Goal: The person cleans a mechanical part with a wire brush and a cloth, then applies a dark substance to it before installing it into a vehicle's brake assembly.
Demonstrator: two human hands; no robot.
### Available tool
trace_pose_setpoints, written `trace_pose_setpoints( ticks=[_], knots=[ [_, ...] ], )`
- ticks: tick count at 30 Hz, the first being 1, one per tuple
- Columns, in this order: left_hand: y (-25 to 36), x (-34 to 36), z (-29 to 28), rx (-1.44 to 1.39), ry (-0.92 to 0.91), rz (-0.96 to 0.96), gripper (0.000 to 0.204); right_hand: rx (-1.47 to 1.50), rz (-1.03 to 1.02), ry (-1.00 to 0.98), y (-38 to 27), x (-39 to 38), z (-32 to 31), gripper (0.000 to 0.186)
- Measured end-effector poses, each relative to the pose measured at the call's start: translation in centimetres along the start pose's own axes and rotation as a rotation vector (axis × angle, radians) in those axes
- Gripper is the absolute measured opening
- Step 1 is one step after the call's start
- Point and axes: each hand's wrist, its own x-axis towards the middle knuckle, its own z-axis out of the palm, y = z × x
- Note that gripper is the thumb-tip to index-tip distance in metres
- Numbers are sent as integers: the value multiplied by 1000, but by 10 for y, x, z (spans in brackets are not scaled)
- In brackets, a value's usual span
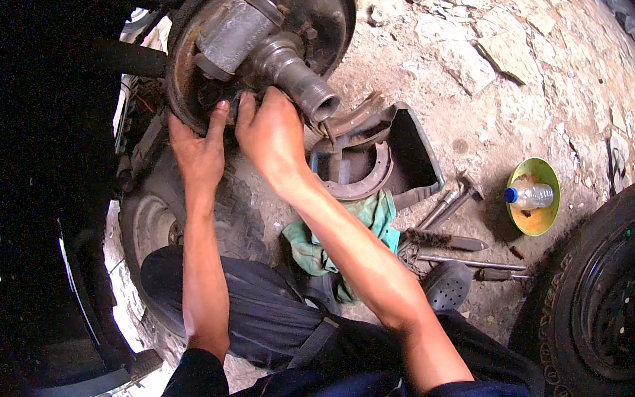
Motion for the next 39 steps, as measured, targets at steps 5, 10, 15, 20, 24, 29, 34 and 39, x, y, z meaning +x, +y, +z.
trace_pose_setpoints(
  ticks=[5, 10, 15, 20, 24, 29, 34, 39],
  knots=[
    [-9, 0, -3, 28, -5, 19, 52, -204, -198, 73, 5, -8, 8, 24],
    [-7, 1, -5, -43, -30, -37, 51, -110, -49, 36, -9, -11, -7, 30],
    [-7, 2, -4, -36, -30, 3, 49, -70, -66, 85, -8, -4, 1, 27],
    [0, 0, -3, -46, -26, 0, 50, -88, -181, 144, 4, -9, 13, 20],
    [-11, 1, -7, 28, -25, -2, 50, -171, -397, 142, 21, -8, 15, 15],
    [-5, 2, -4, -31, -28, -1, 50, -194, -437, 95, 25, -5, 3, 18],
    [-5, 2, -8, -24, -41, -42, 47, -208, -72, -13, -7, -11, -6, 27],
    [-6, 2, -7, 12, -37, -22, 48, -73, -71, 9, -1, -1, -1, 32]
  ],
)
